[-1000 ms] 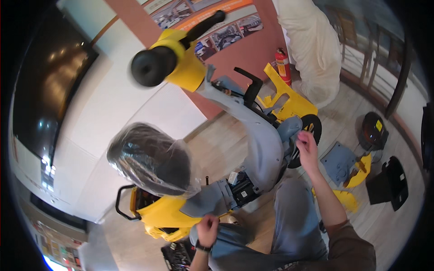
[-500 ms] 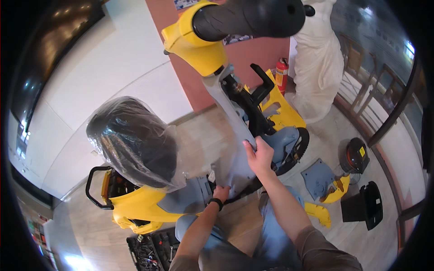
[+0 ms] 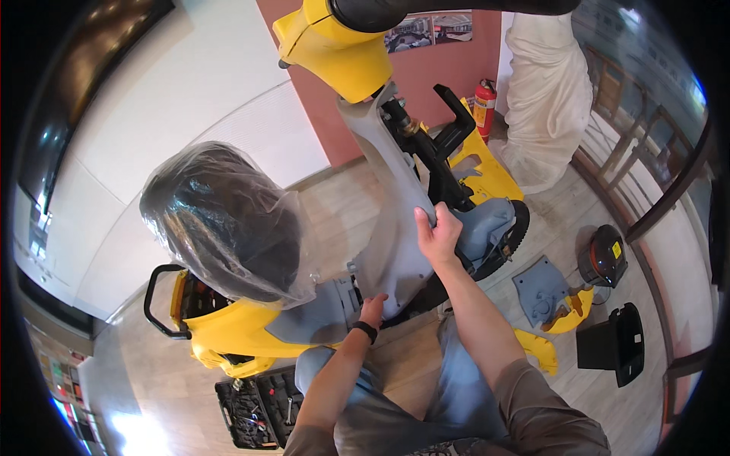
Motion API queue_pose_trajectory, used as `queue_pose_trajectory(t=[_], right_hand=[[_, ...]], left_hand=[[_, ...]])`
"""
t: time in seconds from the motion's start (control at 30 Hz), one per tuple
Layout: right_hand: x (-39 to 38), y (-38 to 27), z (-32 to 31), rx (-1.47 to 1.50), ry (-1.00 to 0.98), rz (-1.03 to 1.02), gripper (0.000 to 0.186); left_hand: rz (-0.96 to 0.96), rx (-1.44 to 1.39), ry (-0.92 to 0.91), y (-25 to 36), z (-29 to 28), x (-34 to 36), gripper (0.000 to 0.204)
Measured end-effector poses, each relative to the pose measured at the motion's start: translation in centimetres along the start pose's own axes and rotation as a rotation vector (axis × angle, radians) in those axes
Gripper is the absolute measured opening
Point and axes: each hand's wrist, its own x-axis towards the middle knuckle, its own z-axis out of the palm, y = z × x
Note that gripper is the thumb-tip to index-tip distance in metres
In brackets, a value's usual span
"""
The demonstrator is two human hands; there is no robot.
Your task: Disassembling body panels and internal components of a yellow electric scooter.
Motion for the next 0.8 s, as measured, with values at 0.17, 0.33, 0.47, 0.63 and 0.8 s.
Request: queue_pose_trajectory(t=[0.17,0.33,0.47,0.63,0.8], right_hand=[[0.7,0.2,0.2,0.019,0.006,-0.024,0.039],[0.9,0.3,0.1,0.016,-0.008,-0.007,0.038],[0.5,0.7,0.4,-0.009,0.021,-0.033,0.037],[0.4,0.4,0.2,-0.038,0.021,-0.055,0.036],[0.4,1.1,-1.2,-0.098,0.016,0.003,0.040]], left_hand=[[-0.065,-0.078,-0.090,0.4,-1.4,0.2,0.043],[-0.052,-0.097,-0.088,0.5,-2.1,-0.6,0.039],[-0.015,-0.131,-0.133,0.8,-2.6,-1.8,0.044],[0.002,-0.151,-0.174,1.1,-2.8,-2.7,0.035],[-0.015,-0.185,-0.215,1.0,-2.5,-2.7,0.038]])
